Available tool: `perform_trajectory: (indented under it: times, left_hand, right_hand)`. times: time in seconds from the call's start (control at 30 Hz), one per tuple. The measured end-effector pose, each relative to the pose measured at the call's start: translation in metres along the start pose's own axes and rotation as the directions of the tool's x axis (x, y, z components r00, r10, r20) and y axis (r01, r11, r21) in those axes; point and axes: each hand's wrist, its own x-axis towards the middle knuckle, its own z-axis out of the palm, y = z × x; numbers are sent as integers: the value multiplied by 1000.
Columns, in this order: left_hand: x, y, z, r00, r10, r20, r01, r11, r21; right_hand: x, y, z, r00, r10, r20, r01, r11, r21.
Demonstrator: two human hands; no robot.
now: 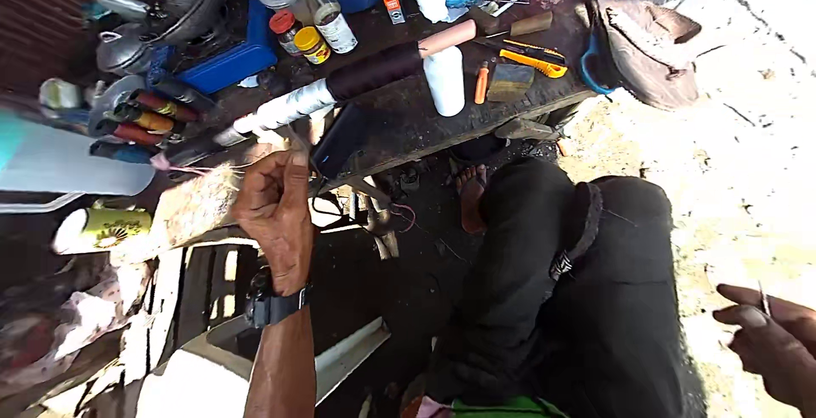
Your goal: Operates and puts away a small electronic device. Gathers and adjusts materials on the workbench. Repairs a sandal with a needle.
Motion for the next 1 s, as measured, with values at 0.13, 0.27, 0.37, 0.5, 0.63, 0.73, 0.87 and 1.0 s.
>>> perform_trajectory:
  times: [0.13,0.27,0.37,0.5,0.63,0.73,0.87,1.0]
  left_hand:
    - [-50,39,46,930,-15,366,115,961,-252]
    - [-123,87,97,749,15,662,282,897,-339]
    - [-158,110,127,679,30,733,306,896,-321]
    - [-176,126,160,796,62,603,100,968,-231]
    - [-169,129,177,791,20,612,173,951,-255]
    - [-154,127,180,688,-6,726,243,944,-223]
    - [-131,125,177,600,-6,800,170,978,-121]
    - [-121,121,180,592,-14,806,224,963,-148]
  right_hand:
    - [-8,-3,13,982,-9,-190,13,1000,21]
    - [-12,-11,20,987,-21,-156,23,1000,12]
    - [-11,-16,28,992,-95,-85,93,995,-22]
    - [3,-20,43,961,-276,25,276,960,-36]
    - [30,-36,59,926,-365,-101,354,929,-110]
    - [52,-42,69,917,-387,-99,357,906,-229]
    - [65,-39,82,934,-351,-61,328,915,-237]
    - [69,-39,82,950,-312,-36,306,946,-109]
